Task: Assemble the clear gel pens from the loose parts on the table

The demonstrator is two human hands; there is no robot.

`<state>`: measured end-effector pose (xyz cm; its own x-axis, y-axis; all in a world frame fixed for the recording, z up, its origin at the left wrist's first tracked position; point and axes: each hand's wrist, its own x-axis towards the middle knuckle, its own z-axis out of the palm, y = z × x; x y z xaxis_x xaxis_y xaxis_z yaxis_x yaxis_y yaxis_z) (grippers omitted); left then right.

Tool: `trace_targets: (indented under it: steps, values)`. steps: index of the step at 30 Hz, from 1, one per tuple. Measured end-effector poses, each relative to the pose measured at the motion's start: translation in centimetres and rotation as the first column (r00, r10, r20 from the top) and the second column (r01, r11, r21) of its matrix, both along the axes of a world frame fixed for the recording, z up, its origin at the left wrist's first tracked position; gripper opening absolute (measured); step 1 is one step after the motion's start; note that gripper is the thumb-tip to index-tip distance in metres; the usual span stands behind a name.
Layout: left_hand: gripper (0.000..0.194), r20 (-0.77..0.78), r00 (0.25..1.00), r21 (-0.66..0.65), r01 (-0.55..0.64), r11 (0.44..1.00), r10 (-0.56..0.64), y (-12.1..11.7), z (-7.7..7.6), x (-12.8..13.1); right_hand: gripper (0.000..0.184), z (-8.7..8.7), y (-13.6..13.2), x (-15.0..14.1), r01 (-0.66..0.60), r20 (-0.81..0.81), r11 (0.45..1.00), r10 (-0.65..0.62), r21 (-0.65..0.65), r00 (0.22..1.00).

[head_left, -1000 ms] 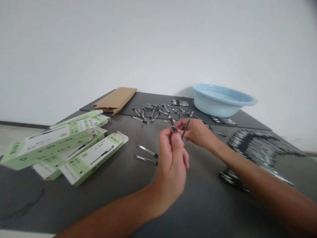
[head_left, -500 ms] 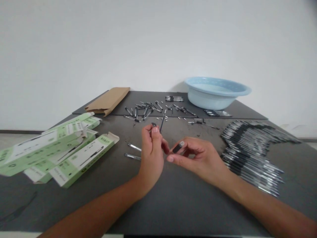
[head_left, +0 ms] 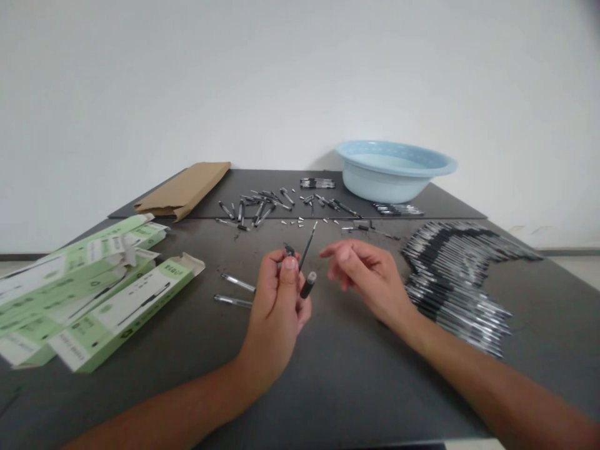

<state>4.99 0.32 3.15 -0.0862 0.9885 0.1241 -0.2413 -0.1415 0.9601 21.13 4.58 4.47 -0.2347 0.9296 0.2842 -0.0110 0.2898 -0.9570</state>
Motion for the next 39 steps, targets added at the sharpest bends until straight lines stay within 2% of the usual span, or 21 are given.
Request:
trace_targets:
  steps: [5,13,19,21,23,25,27,29,33,39]
  values:
    - [0.029,0.004,0.998,-0.016,0.066,0.998,-0.066,-0.7,0.4,0.5,0.046,0.5,0.1,-0.1,-0.078,-0.004,0.989,0.078,-0.123,0.997]
    - [0.025,0.053,0.987,-0.039,0.151,0.988,-0.149,-0.6,0.4,0.5,0.028,0.6,-0.5,0.0,-0.102,-0.018,0.993,0.101,-0.059,0.995]
    - [0.022,0.088,0.986,-0.117,0.155,0.981,-0.145,-0.3,0.7,0.4,0.029,1.6,-0.2,0.5,-0.150,-0.125,0.985,0.139,-0.084,0.982]
    - [0.020,0.103,0.985,-0.137,0.153,0.979,-0.139,-0.4,1.0,0.4,0.028,2.2,0.0,1.1,-0.099,-0.132,0.994,0.092,-0.050,0.987]
    - [0.021,0.108,0.984,-0.136,0.152,0.979,-0.138,-0.4,1.1,0.5,0.024,2.9,0.2,1.7,0.022,-0.141,1.000,-0.020,0.014,0.990]
    - [0.022,0.100,0.985,-0.134,0.150,0.979,-0.138,-0.4,1.2,0.5,0.019,3.6,0.3,2.2,0.157,-0.185,0.983,-0.138,0.095,0.973]
    - [0.024,0.087,0.987,-0.133,0.146,0.980,-0.135,-0.5,1.0,0.5,0.013,4.1,0.0,2.4,0.240,-0.240,0.956,-0.197,0.168,0.951]
    - [0.026,0.067,0.987,-0.125,0.151,0.981,-0.144,-0.4,0.8,0.6,0.010,4.4,-0.5,2.2,0.256,-0.266,0.940,-0.193,0.226,0.944]
    - [0.029,0.027,0.985,-0.101,0.170,0.980,-0.168,-0.4,0.3,0.7,0.007,4.2,-1.8,1.7,0.196,-0.241,0.937,-0.126,0.290,0.962]
    - [0.025,0.021,0.981,-0.091,0.192,0.977,-0.191,-0.6,0.3,0.8,0.008,3.5,-2.2,1.6,0.193,-0.184,0.913,-0.134,0.360,0.974]
